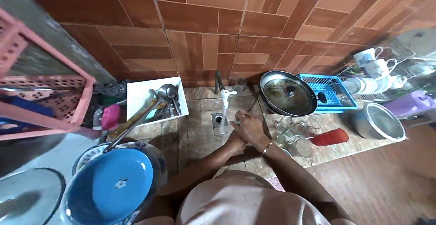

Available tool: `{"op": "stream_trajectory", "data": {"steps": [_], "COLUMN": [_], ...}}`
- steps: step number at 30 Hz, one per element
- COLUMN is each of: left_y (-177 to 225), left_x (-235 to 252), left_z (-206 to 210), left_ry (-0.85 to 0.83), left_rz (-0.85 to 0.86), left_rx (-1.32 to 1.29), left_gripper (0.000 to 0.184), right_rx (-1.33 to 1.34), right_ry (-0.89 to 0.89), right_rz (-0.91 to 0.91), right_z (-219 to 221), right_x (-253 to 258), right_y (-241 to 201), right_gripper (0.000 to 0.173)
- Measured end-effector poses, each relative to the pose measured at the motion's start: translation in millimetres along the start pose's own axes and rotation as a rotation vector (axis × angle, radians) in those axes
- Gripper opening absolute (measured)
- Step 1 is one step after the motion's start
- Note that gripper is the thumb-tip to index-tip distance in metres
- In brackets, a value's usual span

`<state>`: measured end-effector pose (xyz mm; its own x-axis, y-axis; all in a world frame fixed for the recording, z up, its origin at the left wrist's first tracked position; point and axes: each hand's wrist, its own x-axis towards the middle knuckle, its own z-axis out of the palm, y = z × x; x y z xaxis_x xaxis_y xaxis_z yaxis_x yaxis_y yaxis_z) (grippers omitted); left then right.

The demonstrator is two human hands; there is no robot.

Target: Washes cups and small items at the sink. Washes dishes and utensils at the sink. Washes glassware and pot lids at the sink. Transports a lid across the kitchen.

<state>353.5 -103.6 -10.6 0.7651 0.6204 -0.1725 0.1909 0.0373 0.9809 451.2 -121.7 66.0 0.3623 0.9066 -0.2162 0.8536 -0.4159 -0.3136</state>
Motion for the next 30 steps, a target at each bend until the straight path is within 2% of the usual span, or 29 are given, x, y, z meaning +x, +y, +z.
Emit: {"op": "stream_trajectory", "data": {"steps": [1,3,4,5,6,8,10,12,13,16,18,20,23,25,26,28,30], "left_y": [3.3,13.0,16.9,22.1,26.3,27.2,35.3,52.2,62.3,46.2,33.4,20.8,-0.1,-15.6,-23.1,-38.2,-51.1], "left_x": [0.8,3.3,4.3,5.8,10.3,22.1,29.2,25.4,19.9,41.1,50.1,53.0,57.8,65.8,70.5,77.2,83.8], "left_z": [1.1,2.9,5.8,9.1,12.6,17.9,25.2,37.6,44.9,72.3,86.0,95.0,99.6,100.4,100.8,104.0,109.2], "left_ry": [0.023,0.021,0.039,0.073,0.130,0.231,0.360,0.365,0.328,0.304,0.279,0.268,0.284,0.321,0.328,0.305,0.242], "left_rz": [-0.029,-0.113,-0.145,-0.170,-0.192,-0.230,-0.287,-0.255,-0.233,-0.264,-0.312,-0.316,-0.325,-0.371,-0.392,-0.375,-0.332], "left_rx": [-0.075,-0.478,-0.706,-0.898,-1.052,-1.238,-1.284,-1.210,-1.162,-1.202,-1.108,-0.908,-0.538,-0.368,-0.317,-0.236,-0.116], "left_gripper": [0.060,0.070,0.058,0.037,0.021,0.023,0.028,0.042,0.047,0.050,0.038,0.029,0.064,0.066,0.064,0.061,0.059], "right_rx": [0.075,0.509,0.792,1.025,1.161,1.210,1.064,0.680,0.480,0.200,0.204,0.258,0.366,0.344,0.324,0.305,0.296], "right_ry": [-0.022,0.024,0.070,0.124,0.184,0.235,0.260,0.380,0.456,0.553,0.546,0.436,0.089,-0.085,-0.123,-0.113,-0.051], "right_rz": [-0.032,-0.063,-0.045,-0.008,0.012,-0.079,-0.224,-0.421,-0.465,-0.462,-0.378,-0.228,0.087,0.226,0.266,0.245,0.119], "right_z": [-4.6,-2.2,5.9,14.3,21.6,30.8,35.4,41.3,41.4,30.1,16.1,3.8,6.3,20.0,30.3,58.1,90.2], "right_x": [1.7,11.6,15.6,16.2,14.3,3.2,-11.7,-18.8,-19.7,-13.9,-15.0,-22.4,-43.8,-66.9,-77.9,-97.3,-108.4], "right_y": [4.8,36.9,53.4,62.8,66.9,67.8,68.0,71.3,73.8,101.1,125.3,155.9,209.5,236.8,247.5,265.6,284.3], "right_gripper": [0.043,0.033,0.028,0.026,0.025,0.028,0.033,0.035,0.035,0.027,0.019,0.020,0.046,0.066,0.070,0.056,0.043]}}
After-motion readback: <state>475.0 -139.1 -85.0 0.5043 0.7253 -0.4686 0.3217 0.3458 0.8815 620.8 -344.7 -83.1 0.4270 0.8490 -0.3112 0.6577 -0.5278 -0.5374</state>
